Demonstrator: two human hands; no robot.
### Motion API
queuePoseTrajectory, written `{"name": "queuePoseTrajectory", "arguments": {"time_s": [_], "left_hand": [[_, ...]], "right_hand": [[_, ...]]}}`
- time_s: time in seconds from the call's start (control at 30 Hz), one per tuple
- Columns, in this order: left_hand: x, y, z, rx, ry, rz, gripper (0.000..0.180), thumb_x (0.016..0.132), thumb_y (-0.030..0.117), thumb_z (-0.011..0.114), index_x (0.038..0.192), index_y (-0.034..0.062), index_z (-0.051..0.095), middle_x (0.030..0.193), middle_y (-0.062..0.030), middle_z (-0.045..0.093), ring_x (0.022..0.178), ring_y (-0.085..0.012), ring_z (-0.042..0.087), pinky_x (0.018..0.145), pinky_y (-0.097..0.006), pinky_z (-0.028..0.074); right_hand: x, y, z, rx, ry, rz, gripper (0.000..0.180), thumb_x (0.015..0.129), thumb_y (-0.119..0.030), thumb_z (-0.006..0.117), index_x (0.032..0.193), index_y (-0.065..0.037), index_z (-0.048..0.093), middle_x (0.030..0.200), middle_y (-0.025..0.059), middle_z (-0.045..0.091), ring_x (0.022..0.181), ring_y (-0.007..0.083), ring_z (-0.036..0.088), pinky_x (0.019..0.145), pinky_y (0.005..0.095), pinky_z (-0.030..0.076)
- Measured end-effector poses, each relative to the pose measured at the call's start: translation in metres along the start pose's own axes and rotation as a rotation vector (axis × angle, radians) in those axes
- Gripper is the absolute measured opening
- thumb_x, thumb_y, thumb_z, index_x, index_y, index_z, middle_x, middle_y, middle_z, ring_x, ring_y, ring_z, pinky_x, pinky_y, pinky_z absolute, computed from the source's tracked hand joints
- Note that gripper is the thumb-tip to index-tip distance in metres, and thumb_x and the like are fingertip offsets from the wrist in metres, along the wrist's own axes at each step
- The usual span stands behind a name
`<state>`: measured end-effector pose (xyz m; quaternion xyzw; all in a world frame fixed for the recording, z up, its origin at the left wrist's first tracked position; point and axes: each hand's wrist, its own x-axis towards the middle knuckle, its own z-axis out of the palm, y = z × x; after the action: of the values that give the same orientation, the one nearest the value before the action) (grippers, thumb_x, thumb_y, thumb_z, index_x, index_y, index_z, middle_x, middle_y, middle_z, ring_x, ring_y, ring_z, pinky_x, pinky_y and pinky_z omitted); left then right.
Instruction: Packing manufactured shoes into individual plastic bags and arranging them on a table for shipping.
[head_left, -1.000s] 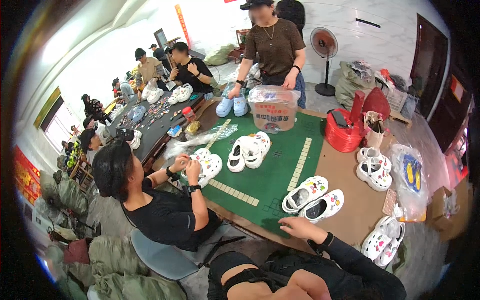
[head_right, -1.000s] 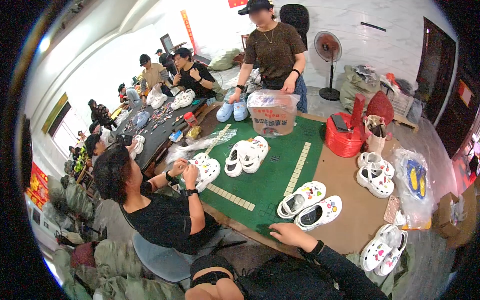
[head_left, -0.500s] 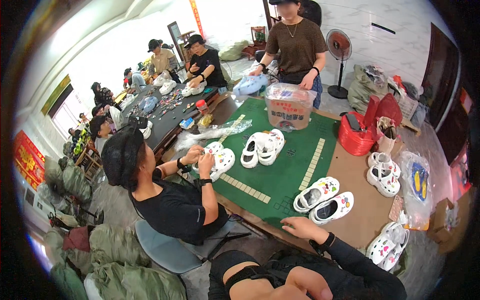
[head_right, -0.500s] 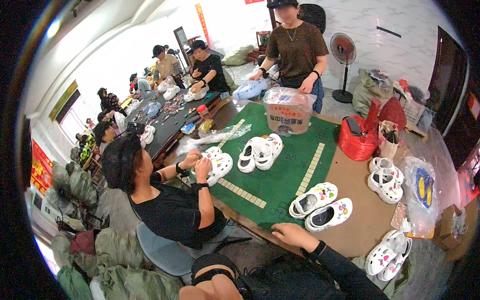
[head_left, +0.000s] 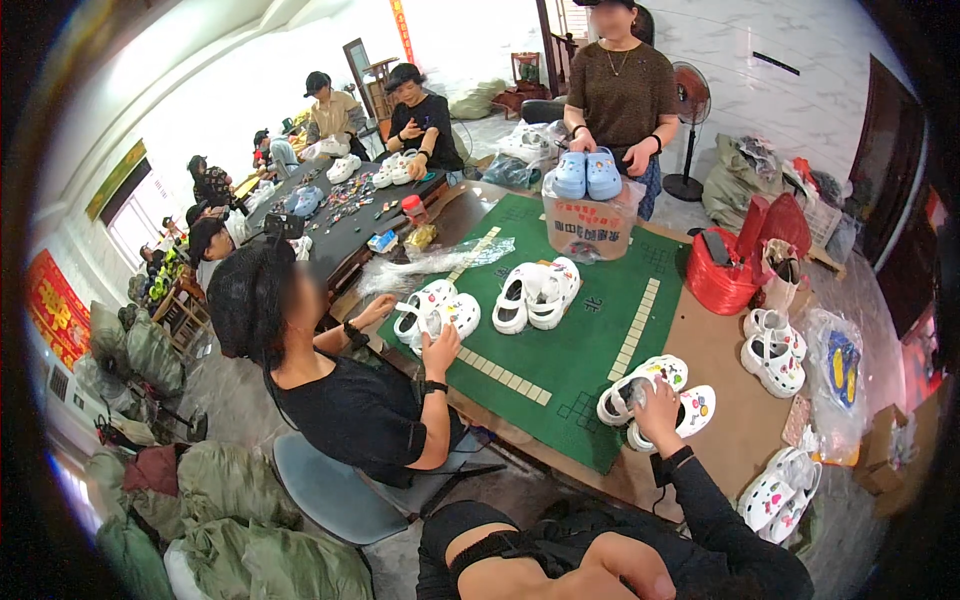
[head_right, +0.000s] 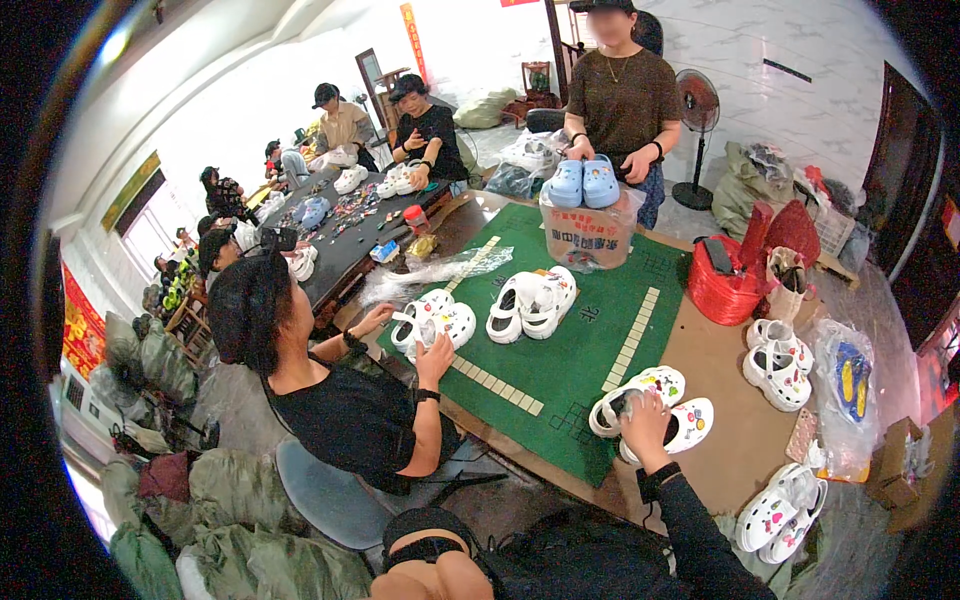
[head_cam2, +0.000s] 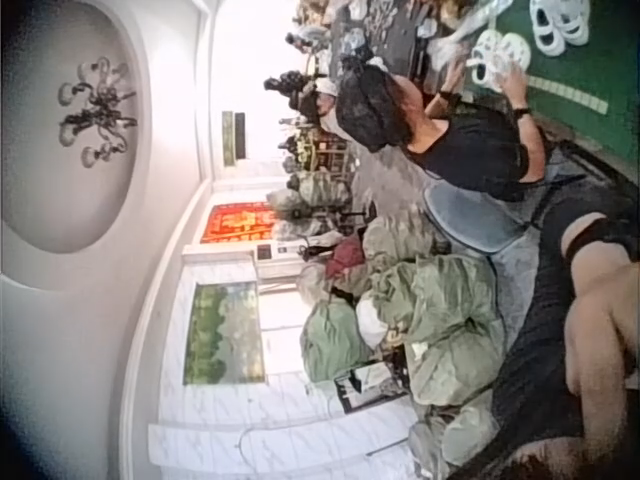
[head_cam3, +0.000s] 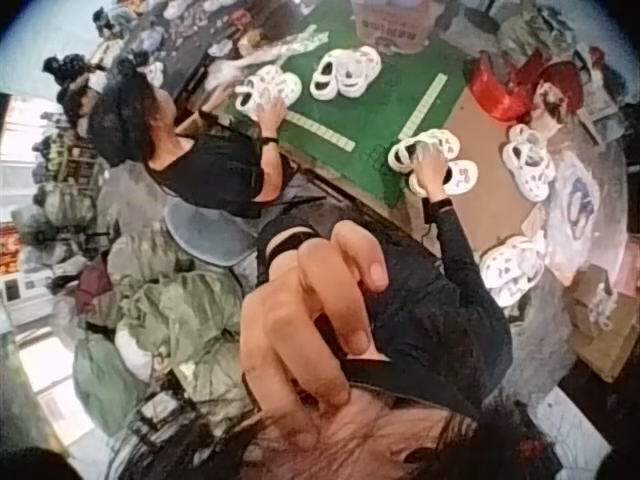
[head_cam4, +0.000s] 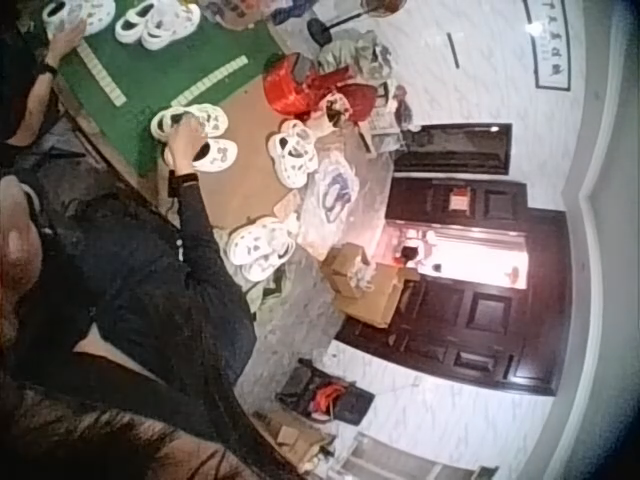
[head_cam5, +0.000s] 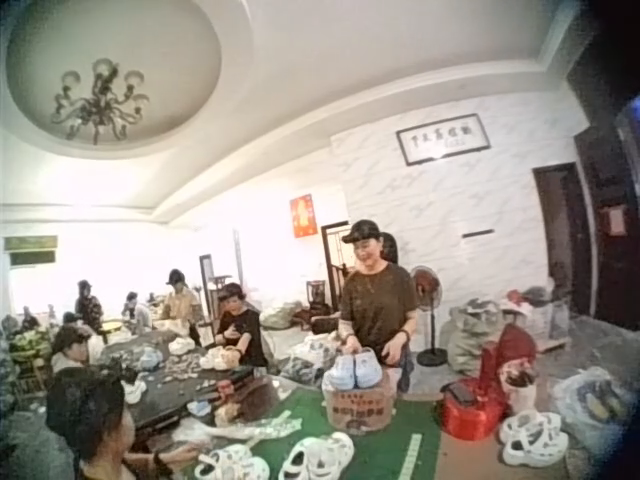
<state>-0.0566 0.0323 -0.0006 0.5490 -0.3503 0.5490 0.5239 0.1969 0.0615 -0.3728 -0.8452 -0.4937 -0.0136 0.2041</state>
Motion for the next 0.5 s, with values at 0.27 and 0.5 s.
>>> {"name": "queuePoseTrajectory", "arguments": {"time_s": [0.27,0.5], "left_hand": [[-0.005,0.007,-0.001,-0.014,-0.003,-0.021,0.015,0.077,0.012,0.063,0.087,0.0240,0.063,0.088,0.0063,0.057,0.089,-0.0152,0.045,0.088,-0.036,0.027],[-0.005,0.005,-0.004,-0.043,-0.006,-0.050,0.015,0.078,0.013,0.062,0.087,0.0239,0.063,0.088,0.0062,0.057,0.090,-0.0152,0.045,0.089,-0.036,0.027]], "right_hand": [[-0.017,0.011,0.016,-0.072,-0.372,0.284,0.064,0.071,-0.037,0.060,0.125,-0.010,0.039,0.128,0.0240,0.034,0.113,0.0404,0.037,0.089,0.0562,0.029],[-0.024,0.025,0.034,-0.086,-0.297,0.266,0.070,0.070,-0.036,0.061,0.128,-0.009,0.034,0.128,0.0272,0.032,0.112,0.0416,0.038,0.087,0.0558,0.030]]}}
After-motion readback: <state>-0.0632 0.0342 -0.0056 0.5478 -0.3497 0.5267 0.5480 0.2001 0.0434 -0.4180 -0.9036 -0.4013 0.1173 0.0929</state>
